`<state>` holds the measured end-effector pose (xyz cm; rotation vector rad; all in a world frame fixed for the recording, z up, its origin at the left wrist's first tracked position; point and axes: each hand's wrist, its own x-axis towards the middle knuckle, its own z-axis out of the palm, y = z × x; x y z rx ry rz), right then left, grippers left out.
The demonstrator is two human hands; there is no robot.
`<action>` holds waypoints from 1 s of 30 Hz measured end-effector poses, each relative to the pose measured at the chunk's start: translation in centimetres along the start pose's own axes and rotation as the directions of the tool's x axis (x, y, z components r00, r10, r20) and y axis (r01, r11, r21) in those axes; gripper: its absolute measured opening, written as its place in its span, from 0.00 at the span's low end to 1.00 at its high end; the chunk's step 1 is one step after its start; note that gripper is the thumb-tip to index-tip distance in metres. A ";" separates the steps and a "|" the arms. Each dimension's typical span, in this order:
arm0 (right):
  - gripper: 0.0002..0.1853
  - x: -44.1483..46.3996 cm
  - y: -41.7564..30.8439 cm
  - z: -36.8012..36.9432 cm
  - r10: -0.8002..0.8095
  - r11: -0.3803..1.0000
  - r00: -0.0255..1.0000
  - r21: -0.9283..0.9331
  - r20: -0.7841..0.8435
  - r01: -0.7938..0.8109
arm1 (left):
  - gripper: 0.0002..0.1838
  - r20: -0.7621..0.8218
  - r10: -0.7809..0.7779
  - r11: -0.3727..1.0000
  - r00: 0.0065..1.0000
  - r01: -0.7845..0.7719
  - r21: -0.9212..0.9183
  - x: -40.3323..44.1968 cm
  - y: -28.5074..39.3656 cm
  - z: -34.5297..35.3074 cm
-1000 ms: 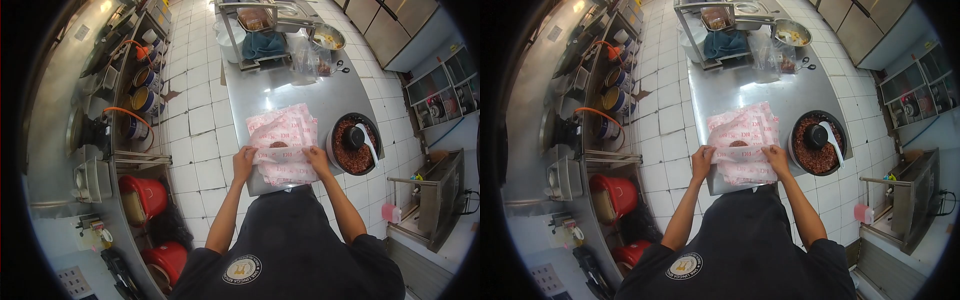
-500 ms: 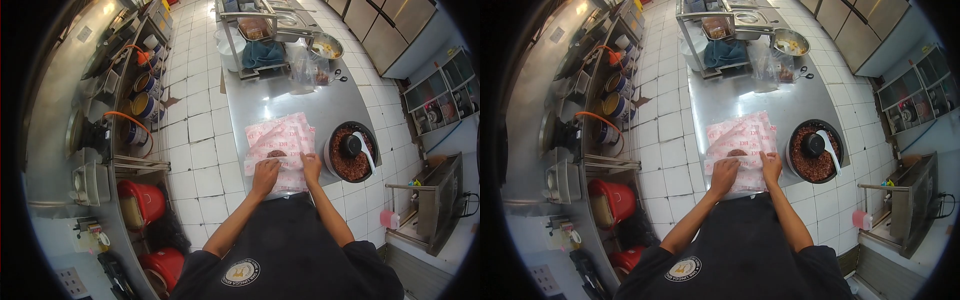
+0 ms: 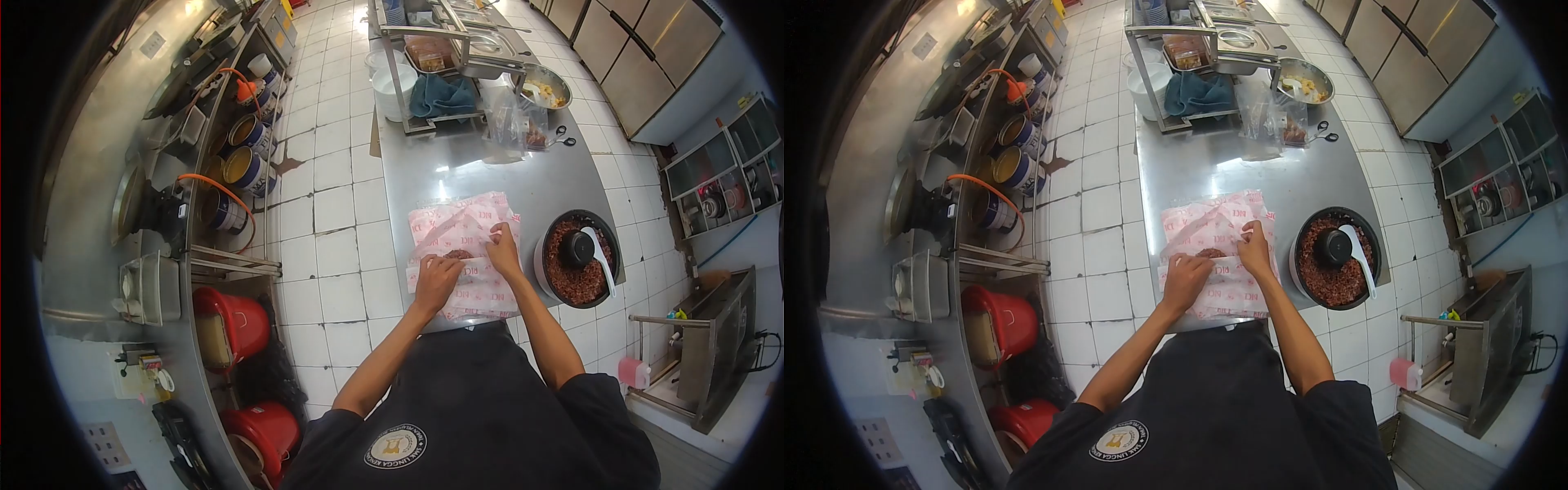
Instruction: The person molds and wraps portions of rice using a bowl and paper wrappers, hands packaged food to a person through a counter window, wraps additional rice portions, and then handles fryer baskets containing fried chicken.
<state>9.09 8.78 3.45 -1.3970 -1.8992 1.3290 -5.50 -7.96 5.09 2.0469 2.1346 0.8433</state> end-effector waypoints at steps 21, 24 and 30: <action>0.18 -4.1 -1.9 -3.7 -0.407 0.858 0.900 -0.274 0.154 0.435 | 0.32 0.052 -0.091 0.996 0.994 0.092 -0.013 5.5 -1.7 -3.3; 0.15 -4.5 -2.1 -3.9 -0.396 0.858 0.909 -0.301 0.128 0.416 | 0.28 0.111 -0.084 0.996 0.990 0.086 -0.006 4.4 -4.0 -2.3; 0.13 -4.4 -3.2 -4.0 -0.464 0.759 0.867 -0.424 0.181 0.494 | 0.17 0.049 -0.061 0.995 0.997 0.057 0.083 3.9 -6.3 -3.7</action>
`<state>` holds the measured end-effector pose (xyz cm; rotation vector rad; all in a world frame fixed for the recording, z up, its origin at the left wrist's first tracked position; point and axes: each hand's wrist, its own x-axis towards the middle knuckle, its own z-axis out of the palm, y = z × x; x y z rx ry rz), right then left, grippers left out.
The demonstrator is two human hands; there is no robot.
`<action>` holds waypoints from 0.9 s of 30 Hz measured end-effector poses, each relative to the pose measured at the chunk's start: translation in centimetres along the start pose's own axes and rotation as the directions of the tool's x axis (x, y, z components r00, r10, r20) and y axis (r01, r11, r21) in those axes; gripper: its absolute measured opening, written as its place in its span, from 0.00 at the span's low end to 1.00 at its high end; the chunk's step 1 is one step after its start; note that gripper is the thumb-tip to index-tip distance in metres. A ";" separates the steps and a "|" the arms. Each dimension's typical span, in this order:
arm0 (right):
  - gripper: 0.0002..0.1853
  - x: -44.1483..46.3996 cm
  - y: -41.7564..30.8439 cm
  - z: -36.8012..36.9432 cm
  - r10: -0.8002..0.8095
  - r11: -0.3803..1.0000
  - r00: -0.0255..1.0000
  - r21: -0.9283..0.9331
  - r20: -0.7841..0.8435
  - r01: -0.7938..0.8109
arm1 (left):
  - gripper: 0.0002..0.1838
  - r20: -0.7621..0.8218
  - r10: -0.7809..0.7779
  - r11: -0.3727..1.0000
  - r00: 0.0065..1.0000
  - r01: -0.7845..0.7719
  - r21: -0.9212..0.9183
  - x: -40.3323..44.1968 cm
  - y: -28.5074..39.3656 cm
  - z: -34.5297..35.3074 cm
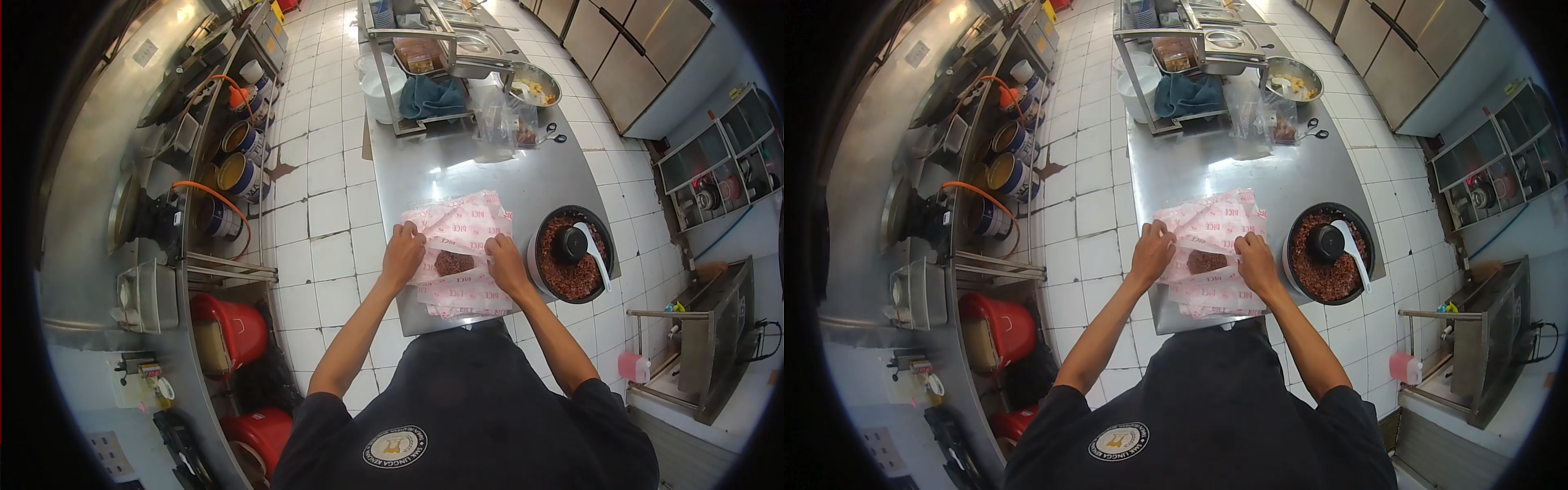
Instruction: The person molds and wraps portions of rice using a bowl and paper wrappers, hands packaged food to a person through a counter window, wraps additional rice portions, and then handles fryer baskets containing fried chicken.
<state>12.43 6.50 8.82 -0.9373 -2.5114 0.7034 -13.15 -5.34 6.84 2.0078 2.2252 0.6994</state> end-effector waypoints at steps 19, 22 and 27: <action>0.13 -1.9 0.9 1.6 0.110 0.989 0.992 -0.088 -0.069 -0.116 | 0.17 0.011 0.356 0.926 0.934 -0.352 -0.139 -2.0 2.6 1.9; 0.14 -2.3 0.8 1.4 0.096 0.982 0.995 -0.161 -0.032 -0.100 | 0.18 0.093 0.365 0.922 0.926 -0.346 -0.171 -2.5 2.2 2.2; 0.22 -4.0 -4.9 -2.4 -0.134 0.981 0.986 -0.124 0.097 0.146 | 0.21 0.139 0.374 0.926 0.917 -0.359 -0.121 -2.7 3.6 0.2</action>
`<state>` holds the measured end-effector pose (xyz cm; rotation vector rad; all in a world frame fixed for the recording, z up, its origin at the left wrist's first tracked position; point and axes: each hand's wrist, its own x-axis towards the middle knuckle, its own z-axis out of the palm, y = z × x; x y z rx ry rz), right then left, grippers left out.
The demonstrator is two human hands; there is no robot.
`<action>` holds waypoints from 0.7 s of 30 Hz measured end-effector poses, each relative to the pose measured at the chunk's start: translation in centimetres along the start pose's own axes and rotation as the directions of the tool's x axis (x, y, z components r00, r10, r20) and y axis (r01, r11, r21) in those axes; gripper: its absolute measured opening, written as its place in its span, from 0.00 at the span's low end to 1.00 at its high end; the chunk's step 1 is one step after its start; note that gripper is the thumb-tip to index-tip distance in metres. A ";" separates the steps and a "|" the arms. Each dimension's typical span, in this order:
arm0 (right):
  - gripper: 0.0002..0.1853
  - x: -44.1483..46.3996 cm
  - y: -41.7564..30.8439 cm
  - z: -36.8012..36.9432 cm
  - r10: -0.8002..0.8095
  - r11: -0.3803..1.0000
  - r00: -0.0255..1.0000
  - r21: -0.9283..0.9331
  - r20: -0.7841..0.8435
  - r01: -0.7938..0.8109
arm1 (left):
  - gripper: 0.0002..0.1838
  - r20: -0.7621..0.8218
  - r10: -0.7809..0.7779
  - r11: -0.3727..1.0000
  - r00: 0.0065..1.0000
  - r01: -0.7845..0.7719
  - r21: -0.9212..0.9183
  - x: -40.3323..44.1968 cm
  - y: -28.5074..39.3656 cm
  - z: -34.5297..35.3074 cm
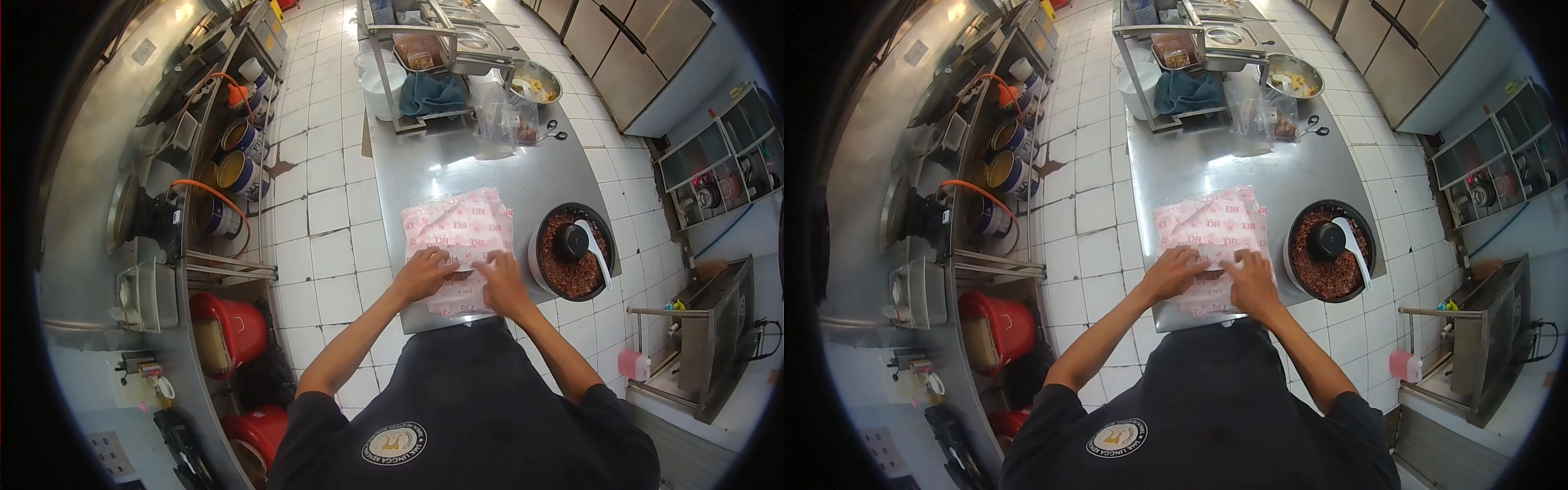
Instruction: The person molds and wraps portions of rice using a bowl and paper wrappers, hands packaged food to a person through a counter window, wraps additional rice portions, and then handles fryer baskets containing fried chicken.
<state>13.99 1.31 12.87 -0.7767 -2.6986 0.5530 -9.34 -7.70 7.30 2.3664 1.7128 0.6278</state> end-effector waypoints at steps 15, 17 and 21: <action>0.07 -0.4 1.8 3.2 -0.172 0.969 0.985 -0.182 -0.002 0.168 | 0.23 0.055 0.047 0.996 0.997 -0.042 -0.084 -1.0 1.8 -0.6; 0.06 -0.5 2.9 4.3 -0.110 0.982 0.994 -0.152 0.007 0.110 | 0.19 0.097 0.017 1.000 0.995 -0.016 -0.015 -1.7 1.0 0.8; 0.08 -0.5 3.4 4.9 0.055 0.998 0.990 0.000 0.127 -0.056 | 0.12 0.043 -0.076 0.993 0.996 0.079 -0.093 -2.5 0.5 2.0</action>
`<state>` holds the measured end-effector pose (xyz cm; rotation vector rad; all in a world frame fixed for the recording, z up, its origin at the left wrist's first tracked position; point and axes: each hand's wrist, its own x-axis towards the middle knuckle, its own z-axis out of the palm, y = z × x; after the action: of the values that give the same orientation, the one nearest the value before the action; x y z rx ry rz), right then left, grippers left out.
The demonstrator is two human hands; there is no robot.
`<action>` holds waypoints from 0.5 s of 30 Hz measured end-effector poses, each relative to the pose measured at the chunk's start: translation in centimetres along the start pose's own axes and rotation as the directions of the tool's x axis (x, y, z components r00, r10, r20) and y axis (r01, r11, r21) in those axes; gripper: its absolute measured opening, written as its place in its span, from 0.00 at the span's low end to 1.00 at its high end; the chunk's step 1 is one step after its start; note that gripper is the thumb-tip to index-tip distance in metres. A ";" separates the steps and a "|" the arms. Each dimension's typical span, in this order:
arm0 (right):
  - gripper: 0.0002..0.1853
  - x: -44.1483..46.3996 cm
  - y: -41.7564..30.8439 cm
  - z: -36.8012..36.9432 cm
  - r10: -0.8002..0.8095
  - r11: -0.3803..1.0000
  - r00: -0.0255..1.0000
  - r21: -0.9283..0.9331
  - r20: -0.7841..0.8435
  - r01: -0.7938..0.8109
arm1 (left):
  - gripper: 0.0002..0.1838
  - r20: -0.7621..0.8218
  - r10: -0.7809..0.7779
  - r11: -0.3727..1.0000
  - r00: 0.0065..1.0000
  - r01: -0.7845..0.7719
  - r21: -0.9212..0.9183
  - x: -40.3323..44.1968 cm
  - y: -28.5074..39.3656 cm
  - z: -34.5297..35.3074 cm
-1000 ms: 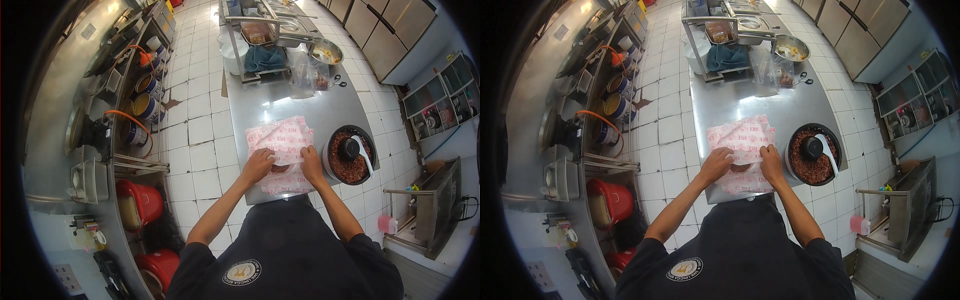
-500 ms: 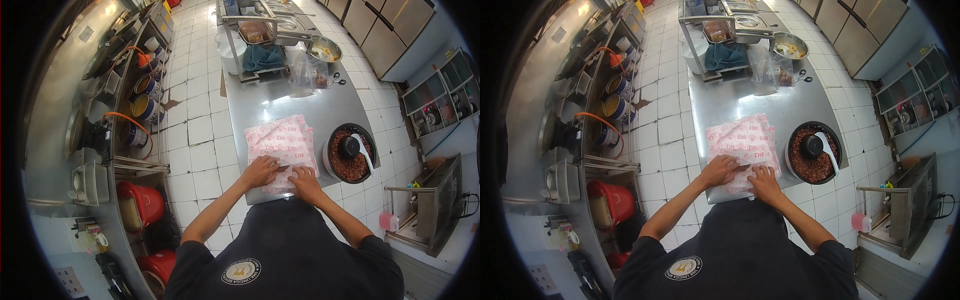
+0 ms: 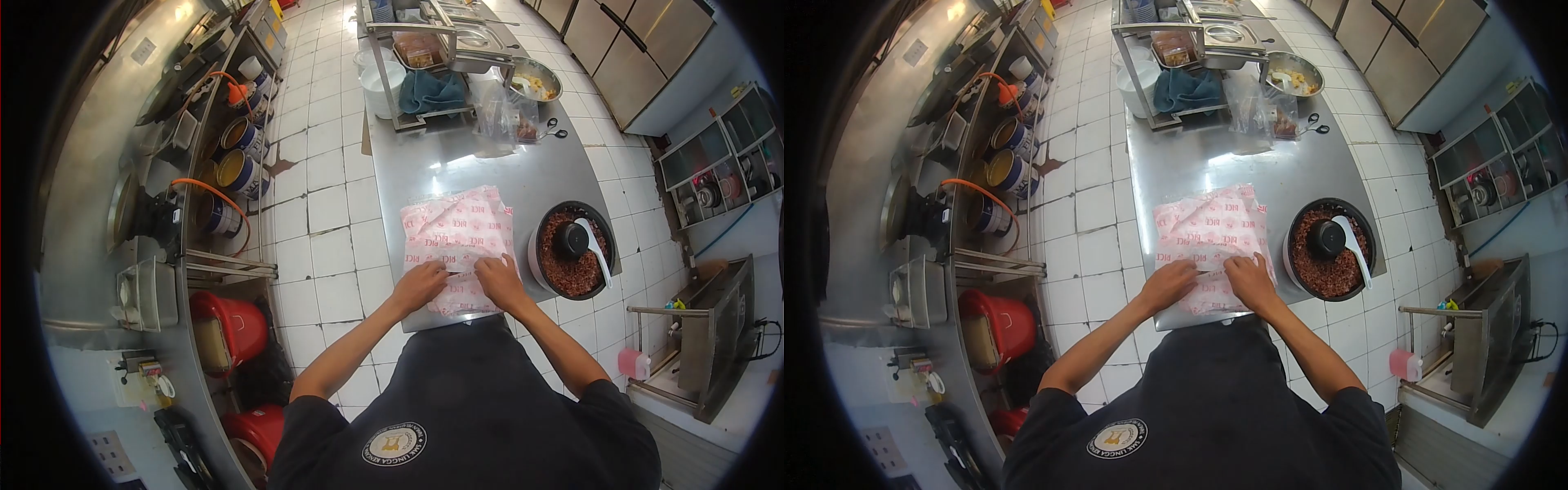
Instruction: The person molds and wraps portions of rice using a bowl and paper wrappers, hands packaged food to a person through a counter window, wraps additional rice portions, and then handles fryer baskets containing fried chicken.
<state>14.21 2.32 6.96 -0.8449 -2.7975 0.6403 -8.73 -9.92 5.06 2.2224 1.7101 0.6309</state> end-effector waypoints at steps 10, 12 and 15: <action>0.15 1.6 1.9 1.1 0.381 0.835 0.924 0.445 -0.043 -0.324 | 0.13 0.066 -0.429 0.824 0.901 0.420 -0.380 3.1 -3.3 -1.1; 0.16 1.9 2.0 1.3 0.443 0.808 0.895 0.460 -0.060 -0.369 | 0.13 0.077 -0.498 0.773 0.864 0.483 -0.411 3.3 -3.9 -0.9; 0.18 1.9 2.2 1.9 0.529 0.761 0.842 0.498 -0.106 -0.415 | 0.14 0.099 -0.609 0.720 0.787 0.601 -0.346 2.9 -3.9 -0.5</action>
<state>13.24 4.34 4.38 -1.4214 -2.0669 1.1273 -11.63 -6.14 4.17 1.2868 1.9857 0.7185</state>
